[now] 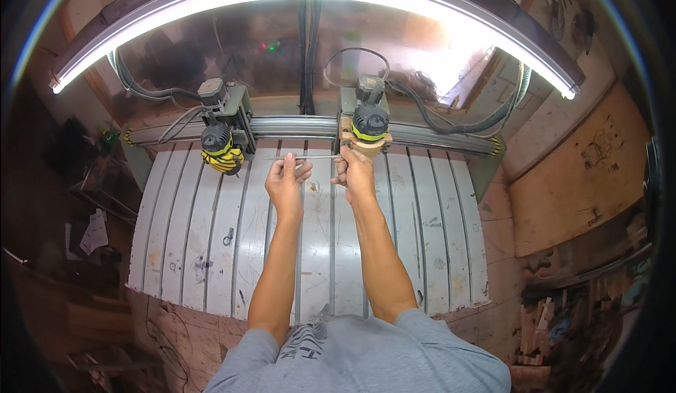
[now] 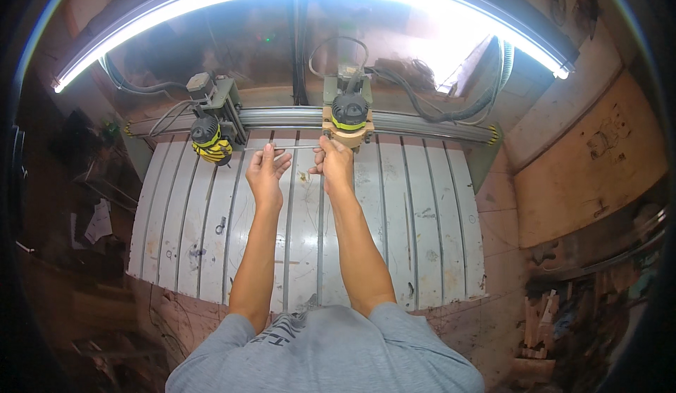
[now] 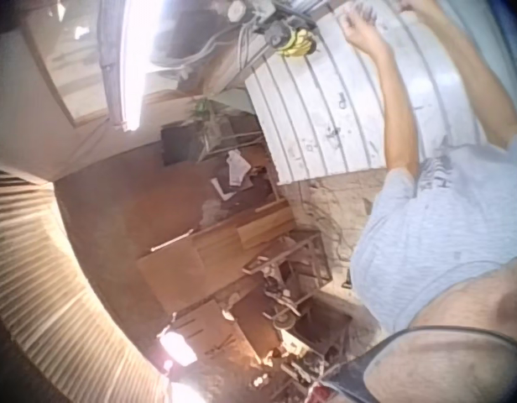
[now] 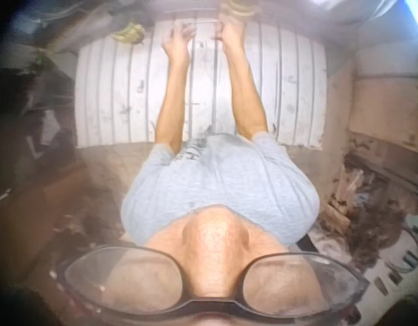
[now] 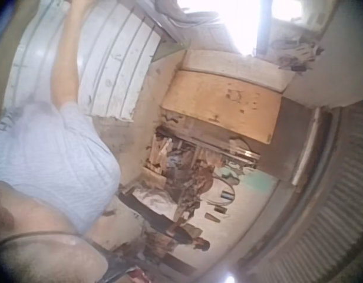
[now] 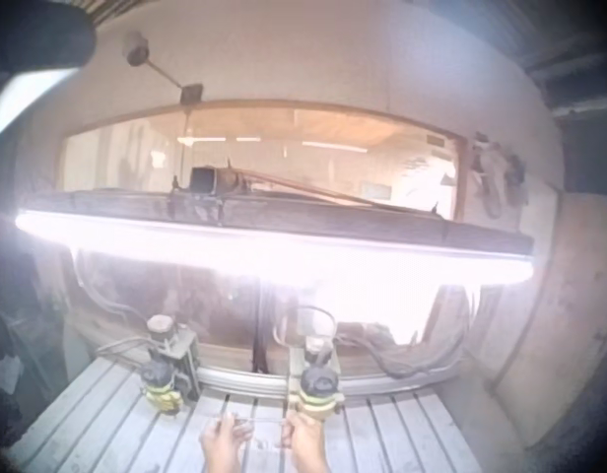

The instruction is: The person uses an allen wrench to loosen and tighten screws on a CNC machine spindle motor, while holding the motor with their other hand.

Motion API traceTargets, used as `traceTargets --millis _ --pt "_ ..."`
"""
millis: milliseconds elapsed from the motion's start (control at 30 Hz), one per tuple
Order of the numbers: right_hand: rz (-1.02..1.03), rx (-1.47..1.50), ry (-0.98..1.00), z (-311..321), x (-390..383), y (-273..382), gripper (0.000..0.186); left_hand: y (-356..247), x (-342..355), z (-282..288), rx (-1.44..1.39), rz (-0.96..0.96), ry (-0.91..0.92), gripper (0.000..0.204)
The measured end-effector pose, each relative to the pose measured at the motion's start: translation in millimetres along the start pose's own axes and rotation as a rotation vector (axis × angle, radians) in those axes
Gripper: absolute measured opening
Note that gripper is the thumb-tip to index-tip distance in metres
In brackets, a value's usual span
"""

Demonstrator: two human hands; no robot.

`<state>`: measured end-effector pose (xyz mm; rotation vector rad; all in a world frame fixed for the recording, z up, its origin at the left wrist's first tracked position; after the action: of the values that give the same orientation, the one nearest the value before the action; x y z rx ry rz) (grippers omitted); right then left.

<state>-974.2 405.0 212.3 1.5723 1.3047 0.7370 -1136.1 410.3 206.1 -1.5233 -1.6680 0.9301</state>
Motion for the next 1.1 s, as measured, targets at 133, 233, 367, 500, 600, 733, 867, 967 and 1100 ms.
traceTargets --millis 133,233,367,500,600,733,867,967,1100 --pt "0.026 -0.104 -0.009 -1.3 -3.5 3.2 0.044 -23.0 6.1 -24.4 0.265 -0.296 0.053 0.03" --pt "0.155 -0.569 -0.111 19.1 -14.2 29.2 0.043 -48.4 6.7 -62.1 0.653 -0.652 0.101 0.031" --pt "0.575 -0.394 -0.351 47.7 -42.2 91.3 0.035 -55.3 -17.3 -130.0 0.95 -0.929 0.27 0.027" --pt "0.885 -0.591 -0.369 48.2 -64.6 138.0 0.027 -13.8 -29.0 -164.0 1.088 -1.018 0.456 0.033" --pt "1.005 -0.956 -0.29 84.8 -45.2 123.0 0.02 13.6 -38.2 -167.4 1.084 -1.067 0.509 0.034" --pt "0.893 -1.006 -0.445 121.5 -36.6 62.0 0.016 36.0 -50.9 -135.1 0.815 -0.979 0.498 0.025" --pt "0.739 -1.035 -0.528 138.6 -30.1 -15.7 0.019 48.3 -37.7 -72.3 0.678 -0.431 0.199 0.023" --pt "0.563 -0.95 -0.457 120.9 -29.0 -68.4 0.022 41.4 -8.1 -67.9 0.737 -0.266 0.21 0.024" --pt "0.357 -0.82 -0.354 76.0 -28.9 -104.1 0.027 29.6 2.0 -81.9 1.029 -0.48 0.329 0.024"
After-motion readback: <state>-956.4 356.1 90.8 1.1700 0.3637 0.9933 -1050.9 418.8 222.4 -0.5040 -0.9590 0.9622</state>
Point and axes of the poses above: each hand's wrist, its own x-axis towards the middle knuckle, its own z-axis out of the back of the hand, y = z × x, the point moved 3 cm from there along x, towards the middle knuckle, and after that the axes turned 6 degrees about y, right-handed, at the moved point
